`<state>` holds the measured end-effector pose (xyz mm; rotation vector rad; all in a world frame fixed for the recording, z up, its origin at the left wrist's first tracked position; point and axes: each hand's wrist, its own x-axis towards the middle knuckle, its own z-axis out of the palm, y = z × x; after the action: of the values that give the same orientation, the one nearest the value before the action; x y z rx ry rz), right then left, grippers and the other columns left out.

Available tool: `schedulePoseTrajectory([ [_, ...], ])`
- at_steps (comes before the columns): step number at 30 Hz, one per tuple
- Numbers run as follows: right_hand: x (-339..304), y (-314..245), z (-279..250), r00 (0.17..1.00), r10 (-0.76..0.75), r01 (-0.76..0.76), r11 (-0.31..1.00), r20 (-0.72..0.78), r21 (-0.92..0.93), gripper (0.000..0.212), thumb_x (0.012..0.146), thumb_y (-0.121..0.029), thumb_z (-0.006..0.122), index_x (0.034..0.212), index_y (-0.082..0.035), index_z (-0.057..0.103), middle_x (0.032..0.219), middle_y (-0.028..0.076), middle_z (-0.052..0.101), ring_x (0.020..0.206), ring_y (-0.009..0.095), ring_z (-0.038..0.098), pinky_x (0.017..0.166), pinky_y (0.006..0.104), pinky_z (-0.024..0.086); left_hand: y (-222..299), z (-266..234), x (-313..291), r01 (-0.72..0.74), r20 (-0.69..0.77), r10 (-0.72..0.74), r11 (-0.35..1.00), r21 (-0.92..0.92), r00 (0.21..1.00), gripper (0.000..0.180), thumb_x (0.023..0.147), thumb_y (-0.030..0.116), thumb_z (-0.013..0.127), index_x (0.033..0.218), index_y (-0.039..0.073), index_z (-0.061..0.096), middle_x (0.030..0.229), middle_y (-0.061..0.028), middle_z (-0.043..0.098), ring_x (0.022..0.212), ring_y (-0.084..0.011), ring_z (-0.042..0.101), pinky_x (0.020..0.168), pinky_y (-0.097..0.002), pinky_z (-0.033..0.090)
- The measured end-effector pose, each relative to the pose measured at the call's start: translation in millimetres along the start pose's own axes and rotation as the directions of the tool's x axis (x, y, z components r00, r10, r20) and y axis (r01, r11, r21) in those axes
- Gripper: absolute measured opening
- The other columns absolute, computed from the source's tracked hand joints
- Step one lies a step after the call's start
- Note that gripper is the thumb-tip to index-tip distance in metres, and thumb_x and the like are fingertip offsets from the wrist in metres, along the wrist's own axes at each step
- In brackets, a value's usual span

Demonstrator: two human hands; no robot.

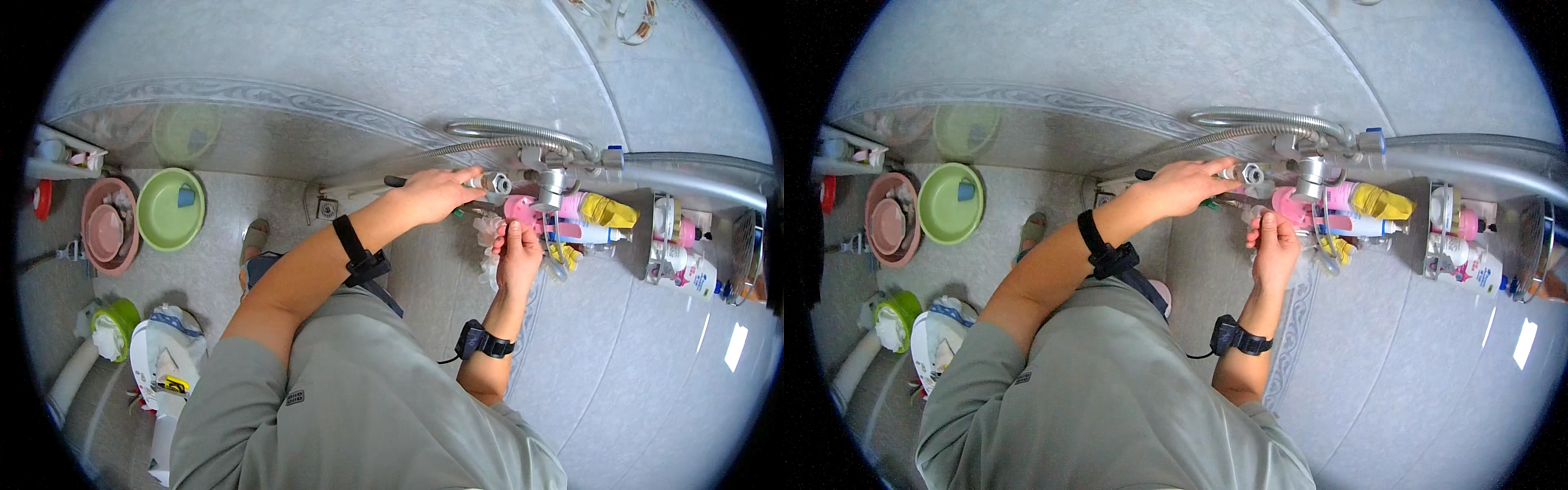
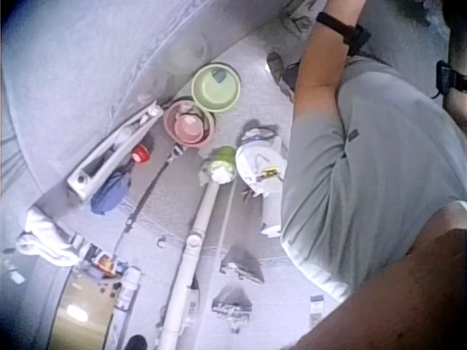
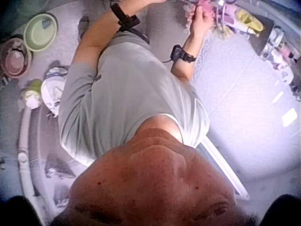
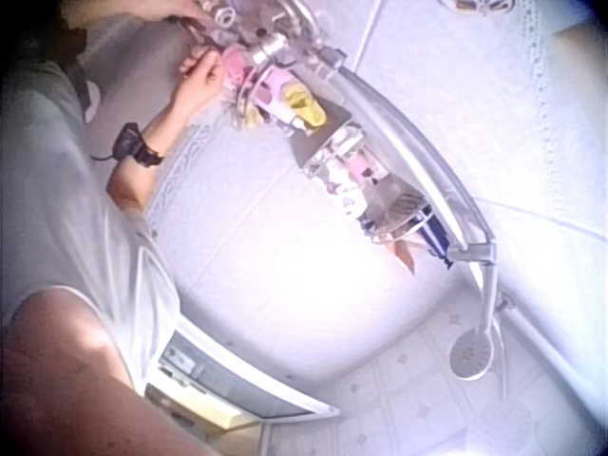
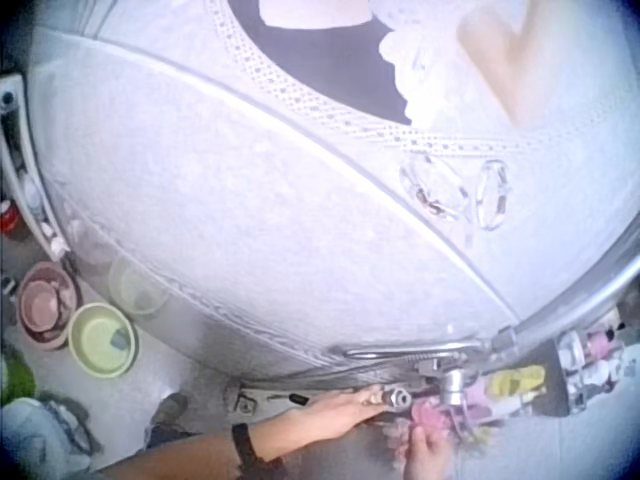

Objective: The person uses pliers to unscrew and remove parts of a shower head assembly, wipes a component with a cloth, and then reattaches the parts by hand.

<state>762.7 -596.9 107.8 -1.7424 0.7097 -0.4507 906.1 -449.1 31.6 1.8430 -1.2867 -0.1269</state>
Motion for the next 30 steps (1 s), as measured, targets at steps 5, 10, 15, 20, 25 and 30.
schedulePoseTrajectory([
  [5, -4, 2, -2, 1.0, 0.022, -0.022, 1.0, -0.011, 0.007, 0.018, 0.094, -0.02, 0.057, 0.093, -0.002, 0.062, 0.073, 0.004, 0.062, 0.052, 0.008, 0.053, 0.045, 0.021, 0.043, -2, 0, 2, -0.03, -0.002, 0.03, 1.0, 0.004, 1.0, 0.054, 0.078, 0.0, 0.054, 0.128, 0.021, 0.052, 0.14, -0.0096, 0.039, 0.11, -0.0312, 0.056, 0.086, -0.0404, 0.05],
  [10, -6, 4, -4, 0.999, 0.04, -0.04, 0.999, -0.011, 0.037, 0.018, 0.094, -0.02, 0.057, 0.09, -0.002, 0.061, 0.072, 0.004, 0.062, 0.052, 0.008, 0.052, 0.045, 0.0212, 0.043, -1, -2, 3, -0.025, 0.026, 0.025, 1.0, -0.012, 0.999, 0.058, 0.076, -0.003, 0.054, 0.129, 0.021, 0.051, 0.141, -0.0114, 0.037, 0.111, -0.0323, 0.055, 0.086, -0.0413, 0.049],
  [15, -6, 6, -1, 0.998, 0.062, -0.064, 0.994, 0.021, 0.094, 0.018, 0.095, -0.018, 0.054, 0.098, -0.002, 0.059, 0.079, 0.005, 0.063, 0.057, 0.009, 0.054, 0.047, 0.0209, 0.043, 3, -9, 2, 0.0, 0.065, 0.001, 1.0, -0.014, 0.998, 0.059, 0.075, -0.004, 0.053, 0.13, 0.02, 0.051, 0.144, -0.0114, 0.035, 0.112, -0.0321, 0.055, 0.087, -0.0408, 0.048],
  [20, 2, 1, 2, 0.997, -0.049, 0.044, 0.995, 0.055, 0.094, 0.022, 0.095, -0.015, 0.053, 0.112, -0.002, 0.056, 0.083, 0.002, 0.06, 0.059, 0.007, 0.051, 0.051, 0.0191, 0.041, 5, -9, 2, 0.014, 0.08, -0.013, 1.0, -0.007, 0.997, 0.06, 0.075, -0.005, 0.054, 0.129, 0.019, 0.051, 0.145, -0.0114, 0.034, 0.113, -0.0316, 0.054, 0.087, -0.0397, 0.048],
  [25, 12, -16, 22, 0.913, -0.396, 0.403, 0.833, 0.099, -0.379, 0.033, 0.089, -0.016, 0.063, 0.118, -0.002, 0.058, 0.076, -0.003, 0.05, 0.062, 0.005, 0.043, 0.055, 0.0177, 0.036, 5, -6, 0, -0.015, 0.032, 0.016, 1.0, -0.022, 0.999, 0.056, 0.076, -0.005, 0.054, 0.127, 0.018, 0.053, 0.144, -0.0109, 0.035, 0.112, -0.0311, 0.055, 0.087, -0.0396, 0.049],
  [30, 16, -25, 30, 0.918, -0.369, 0.395, 0.815, 0.146, -0.423, 0.035, 0.083, -0.012, 0.07, 0.115, 0.0, 0.061, 0.073, -0.004, 0.046, 0.067, 0.006, 0.043, 0.058, 0.0189, 0.037, 8, -6, -2, -0.019, 0.015, 0.02, 1.0, -0.016, 1.0, 0.049, 0.077, -0.004, 0.053, 0.122, 0.016, 0.055, 0.14, -0.011, 0.038, 0.109, -0.0314, 0.056, 0.084, -0.0405, 0.05],
])
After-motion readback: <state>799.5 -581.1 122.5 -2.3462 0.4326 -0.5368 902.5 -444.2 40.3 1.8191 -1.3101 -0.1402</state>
